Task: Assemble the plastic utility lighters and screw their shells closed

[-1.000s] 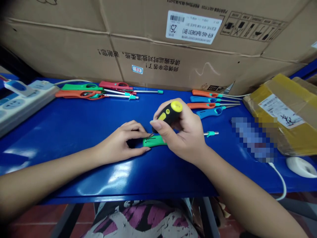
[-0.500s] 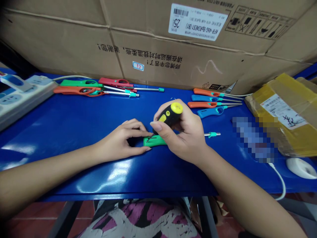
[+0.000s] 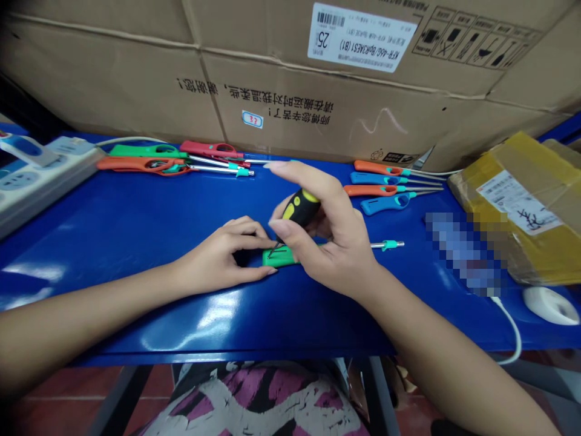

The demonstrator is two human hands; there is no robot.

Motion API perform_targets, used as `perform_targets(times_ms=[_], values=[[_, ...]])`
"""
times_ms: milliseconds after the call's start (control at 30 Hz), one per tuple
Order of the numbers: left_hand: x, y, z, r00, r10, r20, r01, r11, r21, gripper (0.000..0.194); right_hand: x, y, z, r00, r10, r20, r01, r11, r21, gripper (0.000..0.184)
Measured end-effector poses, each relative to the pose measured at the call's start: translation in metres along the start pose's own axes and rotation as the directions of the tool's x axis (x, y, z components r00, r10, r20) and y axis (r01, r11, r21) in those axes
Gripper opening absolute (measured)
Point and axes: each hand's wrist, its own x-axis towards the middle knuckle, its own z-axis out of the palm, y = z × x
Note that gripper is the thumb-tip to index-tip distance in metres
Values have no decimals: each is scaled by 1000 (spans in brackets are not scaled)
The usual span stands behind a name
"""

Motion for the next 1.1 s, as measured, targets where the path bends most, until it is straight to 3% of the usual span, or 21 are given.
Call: perform_targets(times_ms=[167, 300, 400, 500, 667, 833, 900, 1000, 1100], values=[[0, 0, 1, 1000, -5, 2, 5, 1000, -1, 30, 1, -2, -9, 992, 2, 126, -14, 995, 94, 49], [0, 0, 1, 1000, 6, -4, -6, 1000, 0, 32, 3, 6, -9, 990, -143, 2, 143, 986, -86, 53], [0, -1, 1, 1000, 7, -3, -7, 1000, 1, 32, 5, 7, -8, 987, -148, -60, 135, 975, -179, 47], [1, 0, 1, 1000, 3, 3, -3, 1000, -8, 31, 5, 4, -8, 998, -44, -37, 39, 991, -127, 42], [1, 0, 1, 1000, 8, 1, -8, 1000, -3, 32, 4, 9, -10, 977, -193, -85, 163, 947, -275, 37], [1, 0, 1, 1000, 19, 5, -19, 1000, -7, 32, 7, 13, -6, 992, -125, 9, 125, 980, -152, 48], [2, 0, 0, 1000, 16, 7, -15, 1000, -11, 33, 10, 17, -6, 972, -230, 52, 235, 964, -125, 51], [1, 1, 0, 1000, 10, 5, -10, 1000, -11, 34, 13, 22, -8, 900, -436, -28, 407, 860, -307, 49], [1, 2, 0, 1000, 7, 11, -7, 1000, -12, 34, 13, 20, -11, 903, -429, 17, 413, 857, -307, 48]])
